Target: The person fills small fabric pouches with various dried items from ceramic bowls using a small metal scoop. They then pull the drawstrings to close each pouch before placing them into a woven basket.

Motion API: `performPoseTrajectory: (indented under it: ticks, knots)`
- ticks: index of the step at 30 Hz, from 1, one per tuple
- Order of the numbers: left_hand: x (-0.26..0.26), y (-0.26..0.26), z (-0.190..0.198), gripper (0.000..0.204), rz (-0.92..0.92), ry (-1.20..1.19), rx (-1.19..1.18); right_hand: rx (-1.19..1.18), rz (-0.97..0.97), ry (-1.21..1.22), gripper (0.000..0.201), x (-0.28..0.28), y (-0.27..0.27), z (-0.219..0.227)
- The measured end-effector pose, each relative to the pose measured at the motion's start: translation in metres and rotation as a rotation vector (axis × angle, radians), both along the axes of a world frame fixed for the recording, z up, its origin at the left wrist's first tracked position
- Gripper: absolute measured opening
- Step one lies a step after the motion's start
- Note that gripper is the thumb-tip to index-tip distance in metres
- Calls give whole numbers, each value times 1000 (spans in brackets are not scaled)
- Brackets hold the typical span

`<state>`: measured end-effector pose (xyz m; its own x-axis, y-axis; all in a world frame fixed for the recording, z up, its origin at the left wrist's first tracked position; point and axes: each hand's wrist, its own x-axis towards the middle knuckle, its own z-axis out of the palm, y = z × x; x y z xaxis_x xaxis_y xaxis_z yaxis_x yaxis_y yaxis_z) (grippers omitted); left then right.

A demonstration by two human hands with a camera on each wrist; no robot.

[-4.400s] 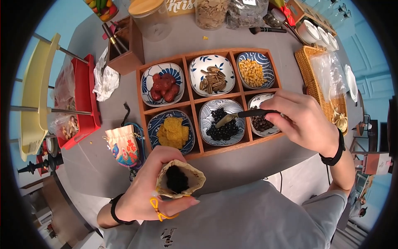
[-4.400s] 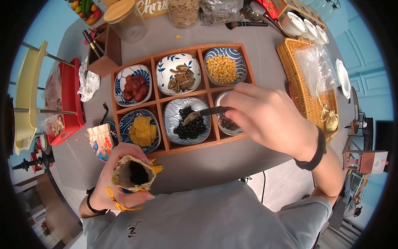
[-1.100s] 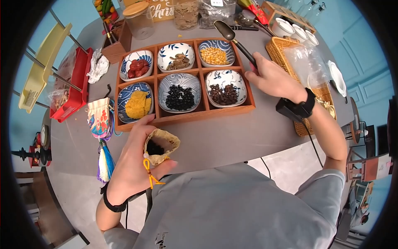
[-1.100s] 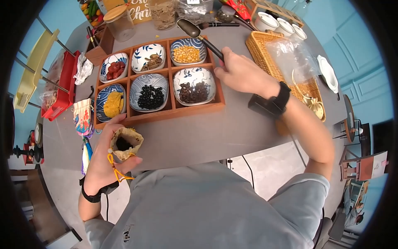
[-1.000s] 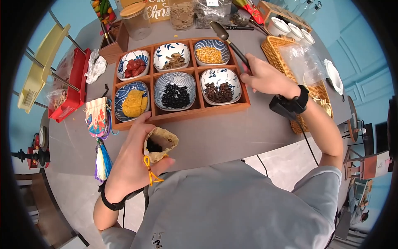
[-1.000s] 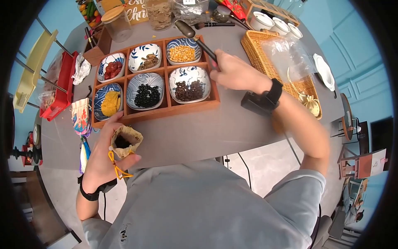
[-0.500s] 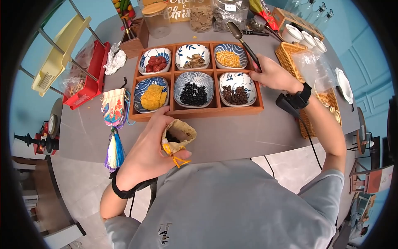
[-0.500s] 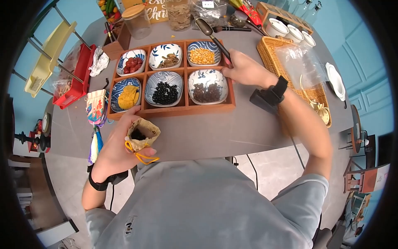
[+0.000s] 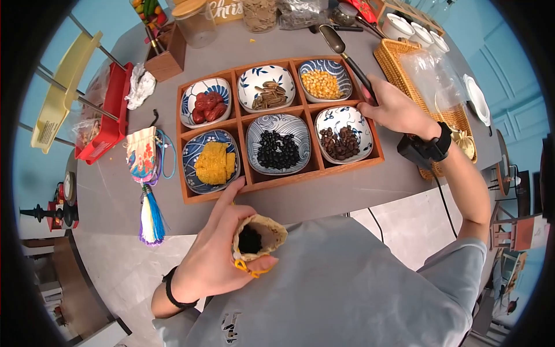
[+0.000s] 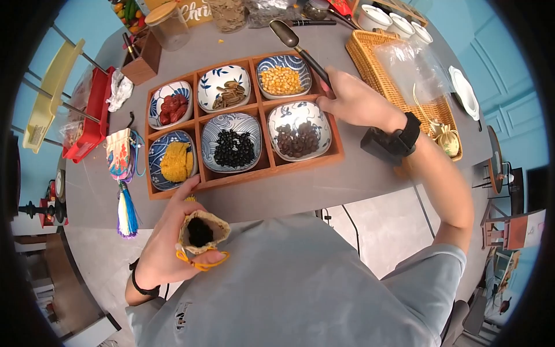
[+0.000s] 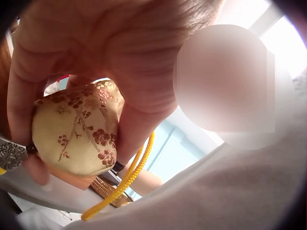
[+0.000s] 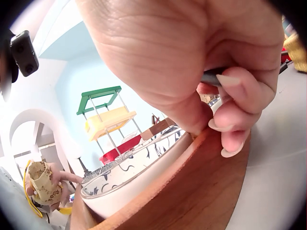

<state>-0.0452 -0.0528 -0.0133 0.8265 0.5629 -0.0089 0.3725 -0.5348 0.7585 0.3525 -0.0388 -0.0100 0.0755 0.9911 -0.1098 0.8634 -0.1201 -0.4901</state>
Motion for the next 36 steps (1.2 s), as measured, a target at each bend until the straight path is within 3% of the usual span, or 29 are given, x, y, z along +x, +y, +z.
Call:
performPoseTrajectory:
  ticks: [11, 14, 18, 21, 23, 26, 27, 31, 32, 36]
  knots:
    - [0, -4, -1, 65, -33, 14, -76, -1, -68, -78, 27, -8, -26, 3]
    - [-1, -4, -3, 66, -40, -18, -90, -37, -128, 39, 27, -8, -31, 2]
    - [-1, -1, -6, 69, -78, -46, -62, -109, -176, 21, 32, -11, -32, 7]
    - [-7, -2, -12, 74, -13, -167, -64, -26, -192, -111, 39, -9, -41, 23]
    - [-14, -6, -21, 79, 71, -307, -176, 165, -266, -99, 42, -24, -55, 28]
    - [-18, -2, -35, 92, 127, -562, -448, 73, -145, -146, 29, -44, -70, 62]
    - [-17, -1, -38, 95, 146, -644, -548, 22, -78, -164, 16, -52, -73, 68]
    - [-11, 8, -50, 104, 84, -876, -830, 332, 325, -431, 24, -75, -68, 56]
    - [-10, 9, -48, 106, 57, -908, -879, 324, 345, -451, 24, -78, -65, 54]
    - [-9, 15, -50, 103, 12, -751, -587, 343, 414, -544, 27, -87, -50, 40]
